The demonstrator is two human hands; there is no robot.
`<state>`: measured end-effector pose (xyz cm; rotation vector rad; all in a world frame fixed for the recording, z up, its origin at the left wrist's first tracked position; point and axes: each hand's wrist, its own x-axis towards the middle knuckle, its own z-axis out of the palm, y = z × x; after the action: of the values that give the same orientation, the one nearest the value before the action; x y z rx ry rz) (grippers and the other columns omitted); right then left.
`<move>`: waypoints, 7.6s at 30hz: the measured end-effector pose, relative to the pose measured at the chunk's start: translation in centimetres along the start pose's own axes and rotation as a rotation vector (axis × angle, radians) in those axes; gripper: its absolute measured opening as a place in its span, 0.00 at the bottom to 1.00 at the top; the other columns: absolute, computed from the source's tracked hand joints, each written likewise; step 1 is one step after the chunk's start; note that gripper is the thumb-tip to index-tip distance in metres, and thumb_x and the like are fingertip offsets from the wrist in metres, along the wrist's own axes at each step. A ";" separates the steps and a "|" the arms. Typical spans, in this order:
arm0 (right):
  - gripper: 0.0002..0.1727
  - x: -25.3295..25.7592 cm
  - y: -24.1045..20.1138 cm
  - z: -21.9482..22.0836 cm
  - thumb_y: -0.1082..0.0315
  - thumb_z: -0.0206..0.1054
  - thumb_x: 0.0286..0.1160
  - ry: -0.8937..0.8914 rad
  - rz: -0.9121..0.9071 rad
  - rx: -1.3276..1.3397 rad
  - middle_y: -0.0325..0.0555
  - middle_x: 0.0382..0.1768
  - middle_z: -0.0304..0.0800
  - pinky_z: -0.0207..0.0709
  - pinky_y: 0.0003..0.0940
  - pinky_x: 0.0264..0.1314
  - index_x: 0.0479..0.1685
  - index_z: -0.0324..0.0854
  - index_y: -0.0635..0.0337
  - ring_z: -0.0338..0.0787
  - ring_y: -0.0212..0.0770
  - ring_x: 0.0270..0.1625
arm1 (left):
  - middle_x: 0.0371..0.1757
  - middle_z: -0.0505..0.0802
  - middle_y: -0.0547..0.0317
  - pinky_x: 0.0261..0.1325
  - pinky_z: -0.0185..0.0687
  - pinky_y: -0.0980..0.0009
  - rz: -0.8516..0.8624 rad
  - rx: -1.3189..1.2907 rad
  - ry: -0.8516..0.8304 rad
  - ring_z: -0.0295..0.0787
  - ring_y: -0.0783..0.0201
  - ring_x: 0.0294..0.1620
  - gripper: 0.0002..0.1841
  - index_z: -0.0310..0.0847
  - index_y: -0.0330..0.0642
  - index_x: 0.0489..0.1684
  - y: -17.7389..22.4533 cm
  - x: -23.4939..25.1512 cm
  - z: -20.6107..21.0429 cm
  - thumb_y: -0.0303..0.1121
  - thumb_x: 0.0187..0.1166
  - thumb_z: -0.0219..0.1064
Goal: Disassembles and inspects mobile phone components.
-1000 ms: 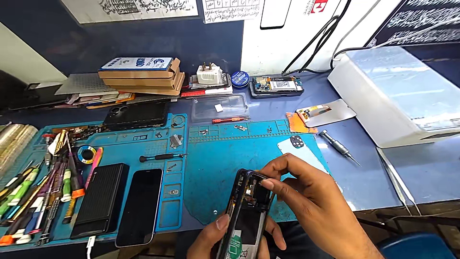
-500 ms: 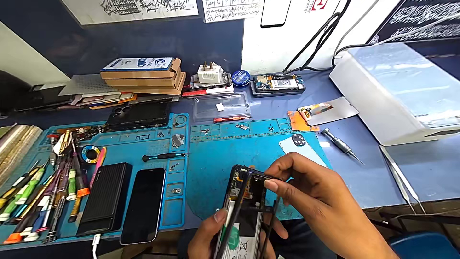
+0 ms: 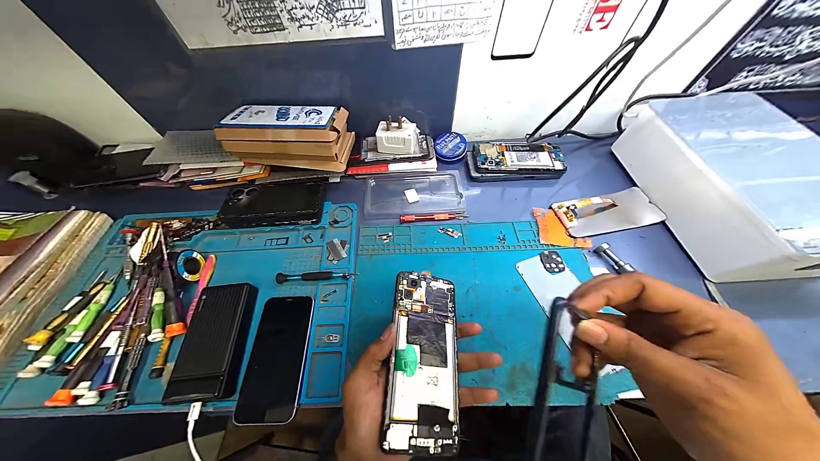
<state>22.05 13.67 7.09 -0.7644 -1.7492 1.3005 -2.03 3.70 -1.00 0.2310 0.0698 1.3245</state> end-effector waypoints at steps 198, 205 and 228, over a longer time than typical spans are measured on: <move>0.38 -8.0 2.0 -1.6 0.38 0.48 0.90 -0.577 0.688 0.508 0.55 0.54 0.96 0.94 0.40 0.55 0.65 0.87 0.65 0.98 0.46 0.53 | 0.30 0.88 0.74 0.27 0.82 0.79 -0.175 1.753 -0.255 0.84 0.79 0.26 0.11 0.76 0.51 0.52 1.4 -0.2 5.2 0.46 0.91 0.55; 0.43 -8.3 3.3 -1.0 0.32 0.51 0.84 -0.693 0.716 0.798 0.60 0.73 0.85 0.92 0.49 0.56 0.82 0.75 0.59 0.91 0.55 0.68 | 0.35 0.90 0.70 0.34 0.83 0.81 -0.023 1.770 -0.311 0.86 0.78 0.33 0.13 0.76 0.47 0.54 1.4 0.0 5.3 0.46 0.91 0.55; 0.43 -5.8 4.7 7.7 0.48 0.69 0.77 0.243 0.259 0.923 0.62 0.73 0.81 0.69 0.63 0.82 0.91 0.58 0.50 0.81 0.61 0.77 | 0.83 0.76 0.55 0.77 0.79 0.53 0.235 1.255 0.650 0.75 0.52 0.81 0.35 0.62 0.49 0.86 1.6 -2.8 2.4 0.39 0.75 0.67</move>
<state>18.22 6.55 0.09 -0.5639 -0.7154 1.8694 -3.78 1.04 1.46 0.8673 1.4778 1.3835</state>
